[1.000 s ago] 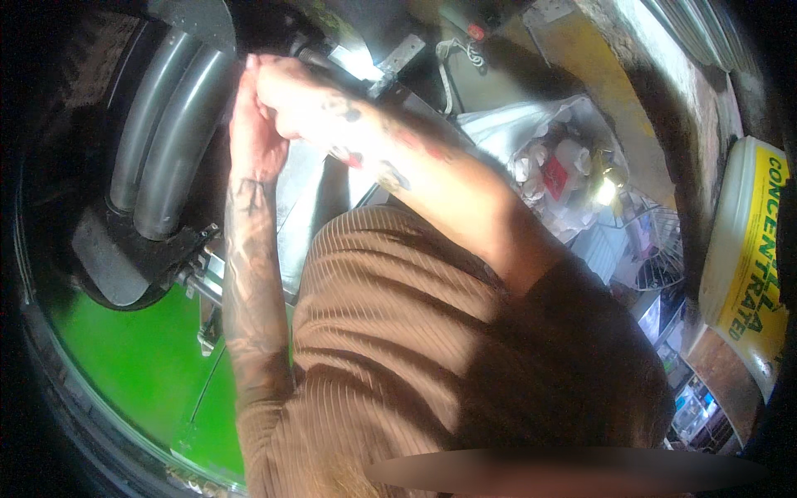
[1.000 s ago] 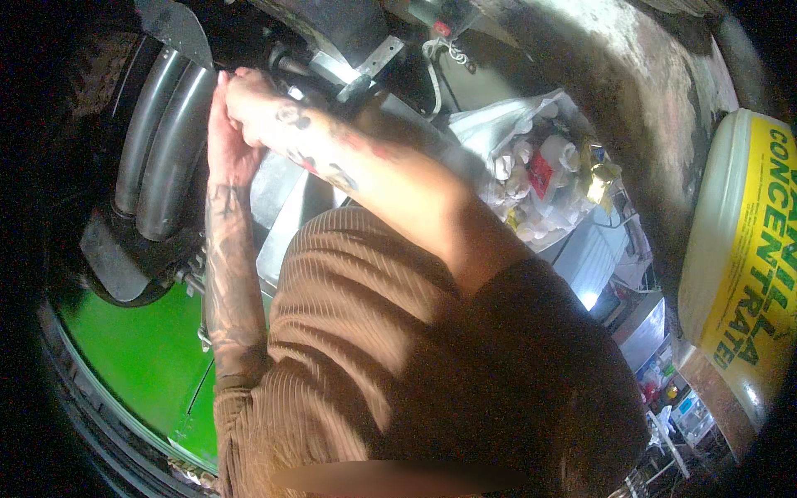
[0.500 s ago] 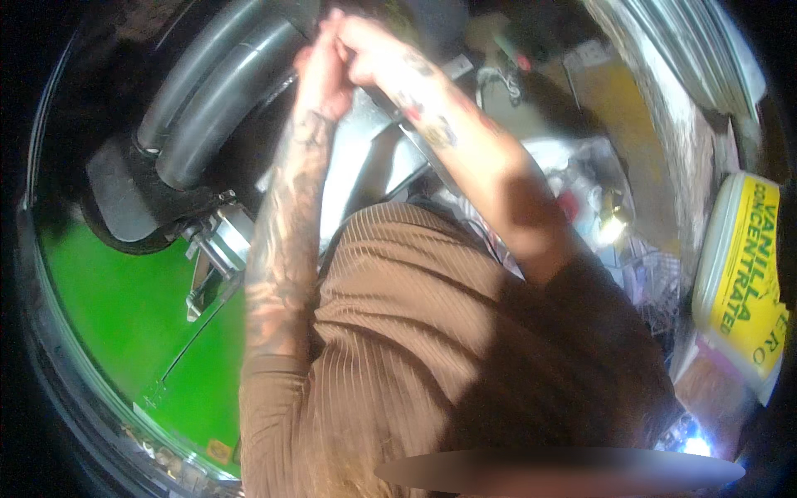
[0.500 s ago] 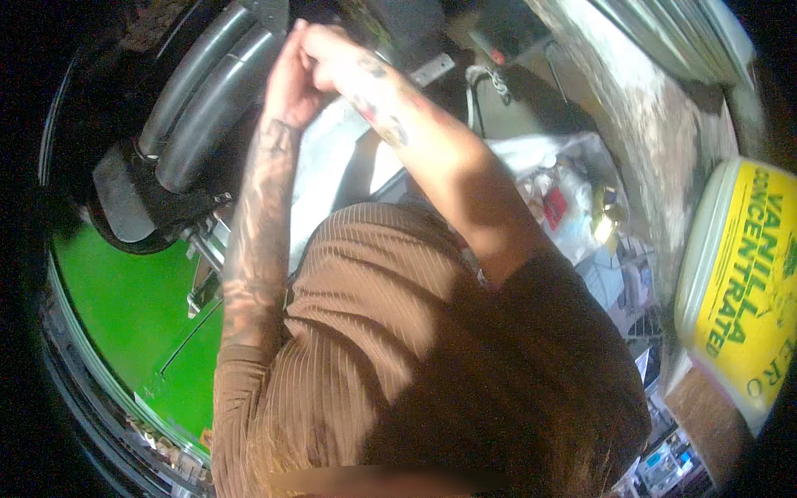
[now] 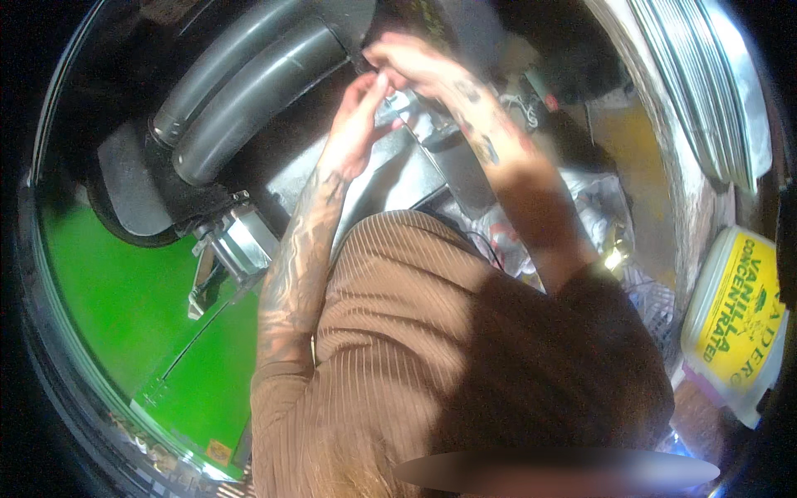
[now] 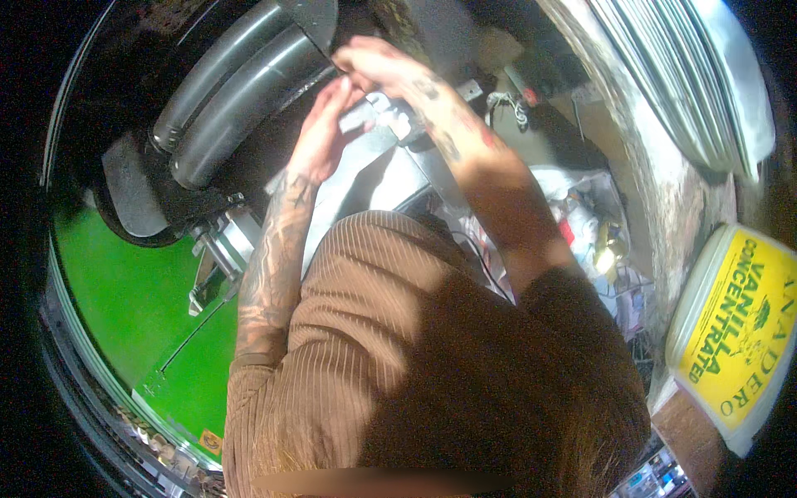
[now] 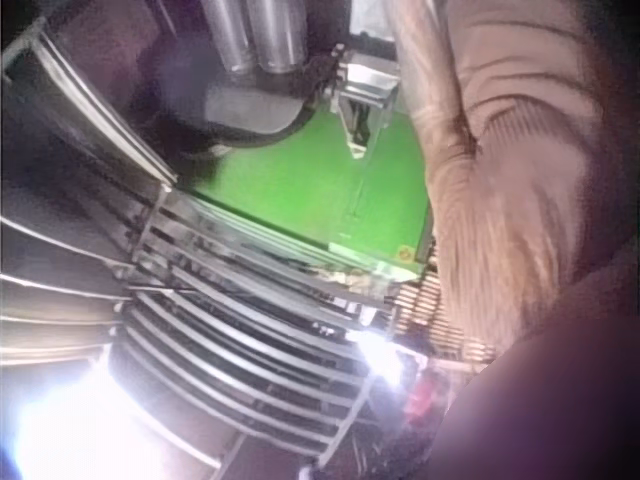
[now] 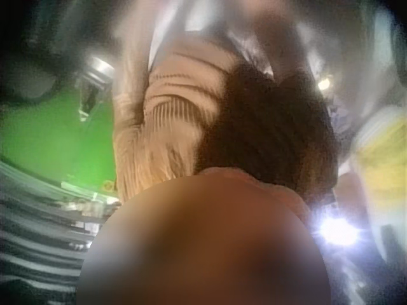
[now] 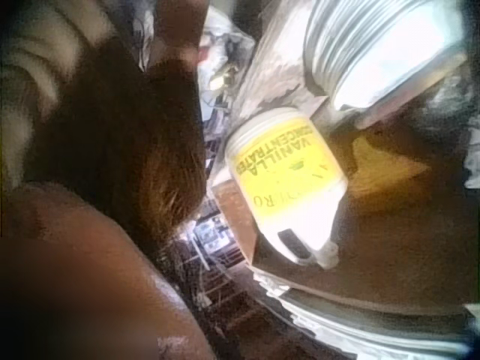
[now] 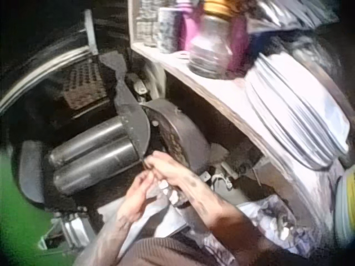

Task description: The person uses a small metal tool to adjust a component on a green industrial machine with rotating rollers. They repeatedly insert and turn the tool in a specific spot while holding the machine steady with the other hand.

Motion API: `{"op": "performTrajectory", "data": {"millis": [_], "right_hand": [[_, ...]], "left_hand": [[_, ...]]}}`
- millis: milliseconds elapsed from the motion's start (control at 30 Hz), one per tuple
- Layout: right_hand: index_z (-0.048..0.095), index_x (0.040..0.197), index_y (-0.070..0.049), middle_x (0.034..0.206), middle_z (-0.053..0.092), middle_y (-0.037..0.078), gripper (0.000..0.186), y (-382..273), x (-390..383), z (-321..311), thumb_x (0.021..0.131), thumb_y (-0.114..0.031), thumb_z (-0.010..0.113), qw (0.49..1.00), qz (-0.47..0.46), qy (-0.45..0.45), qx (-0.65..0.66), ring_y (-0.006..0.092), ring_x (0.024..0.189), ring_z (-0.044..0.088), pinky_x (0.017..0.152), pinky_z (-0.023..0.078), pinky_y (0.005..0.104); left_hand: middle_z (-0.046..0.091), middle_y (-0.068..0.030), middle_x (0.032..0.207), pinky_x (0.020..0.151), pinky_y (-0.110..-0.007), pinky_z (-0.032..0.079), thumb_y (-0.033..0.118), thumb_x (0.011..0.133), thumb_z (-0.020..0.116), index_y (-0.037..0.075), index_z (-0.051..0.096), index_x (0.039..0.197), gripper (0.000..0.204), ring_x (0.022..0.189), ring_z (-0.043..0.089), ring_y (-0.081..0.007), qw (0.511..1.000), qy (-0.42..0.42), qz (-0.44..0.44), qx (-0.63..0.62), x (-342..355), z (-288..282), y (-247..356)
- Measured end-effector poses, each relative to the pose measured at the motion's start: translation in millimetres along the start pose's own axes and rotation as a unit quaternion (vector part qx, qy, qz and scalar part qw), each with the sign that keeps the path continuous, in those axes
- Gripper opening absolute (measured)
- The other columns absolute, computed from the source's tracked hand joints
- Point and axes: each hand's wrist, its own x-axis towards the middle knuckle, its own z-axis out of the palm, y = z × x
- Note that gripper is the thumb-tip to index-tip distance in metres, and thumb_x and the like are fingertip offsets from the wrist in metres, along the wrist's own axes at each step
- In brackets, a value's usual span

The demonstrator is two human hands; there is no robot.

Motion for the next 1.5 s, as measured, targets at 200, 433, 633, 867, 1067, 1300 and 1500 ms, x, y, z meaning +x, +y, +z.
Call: {"op": "performTrajectory", "data": {"millis": [200, 433, 633, 867, 1067, 1300, 1500], "right_hand": [[0.064, 0.14, 0.0, 0.108, 0.074, 0.02, 0.058, 8.8, -42.1, -35.3, 0.085, -0.015, 0.067, 0.89, -0.211, 0.031, -0.402, 0.0272, 0.086, 0.071, 0.081, 0.057, 0.0332], [0.063, 0.124, 0.006, 0.111, 0.076, 0.016, 0.034, -50.0, -30.4, -29.3, 0.096, -0.011, 0.074, 0.942, -0.293, 0.125, -0.104, 0.0146, 0.086, 0.074, 0.069, 0.06, 0.0261], [0.061, 0.123, 0.003, 0.102, 0.076, 0.014, 0.04, -89.3, 24.8, -3.2, 0.095, -0.019, 0.08, 0.895, -0.359, 0.258, 0.063, 0.0153, 0.071, 0.071, 0.061, 0.055, 0.024], [0.072, 0.104, 0.002, 0.097, 0.076, 0.009, 0.038, -113.6, 49.6, -1.6, 0.098, -0.036, 0.076, 0.832, -0.384, 0.378, 0.134, 0.0134, 0.075, 0.065, 0.067, 0.052, 0.0287], [0.064, 0.097, 0.002, 0.072, 0.059, 0.004, 0.027, -129.5, 105.1, -19.1, 0.102, -0.024, 0.06, 0.821, -0.384, 0.273, 0.321, 0.0175, 0.069, 0.061, 0.071, 0.053, 0.0329], [0.048, 0.076, -0.014, 0.064, 0.047, 0.003, 0.042, -139.1, 183.6, -11.5, 0.1, -0.04, 0.071, 0.893, -0.318, 0.084, 0.308, 0.0149, 0.05, 0.046, 0.051, 0.04, 0.0342], [0.047, 0.073, -0.014, 0.061, 0.044, -0.001, 0.046, -161.6, 186.3, 2.1, 0.099, -0.042, 0.073, 0.926, -0.275, 0.076, 0.247, 0.013, 0.047, 0.044, 0.044, 0.037, 0.031]], "left_hand": [[0.056, -0.0131, 0.143, 0.104, -0.042, 0.052, 0.041, 0.104, 0.067, 0.006, 0.054, 0.144, 0.055, 0.132, 0.056, -0.0237, 0.982, 0.118, -0.05, 0.138, -50.2, -127.9, -73.3], [0.068, -0.0206, 0.125, 0.102, -0.046, 0.05, 0.038, 0.102, 0.063, 0.003, 0.063, 0.132, 0.045, 0.115, 0.066, -0.0367, 0.847, 0.283, 0.057, 0.447, -69.9, -201.4, -163.1], [0.073, -0.0162, 0.111, 0.096, -0.049, 0.051, 0.041, 0.104, 0.058, 0.005, 0.065, 0.129, 0.045, 0.107, 0.068, -0.0406, 0.785, 0.348, 0.048, 0.51, -71.1, -181.9, -162.4], [0.074, -0.0152, 0.107, 0.095, -0.05, 0.051, 0.041, 0.104, 0.057, 0.004, 0.067, 0.125, 0.044, 0.101, 0.069, -0.0394, 0.795, 0.343, 0.017, 0.5, -71.3, -181.2, -151.2], [0.075, -0.0164, 0.104, 0.09, -0.05, 0.053, 0.044, 0.103, 0.056, 0.005, 0.067, 0.125, 0.046, 0.1, 0.071, -0.0392, 0.796, 0.344, -0.008, 0.498, -69.0, -179.7, -149.6], [0.076, -0.0156, 0.098, 0.086, -0.05, 0.055, 0.041, 0.103, 0.058, 0.005, 0.067, 0.122, 0.042, 0.095, 0.073, -0.0391, 0.793, 0.349, -0.027, 0.499, -66.6, -172.9, -141.7], [0.075, -0.0149, 0.094, 0.084, -0.05, 0.054, 0.04, 0.103, 0.058, 0.004, 0.067, 0.121, 0.042, 0.093, 0.072, -0.0384, 0.788, 0.348, -0.01, 0.508, -65.3, -172.1, -145.2]]}}
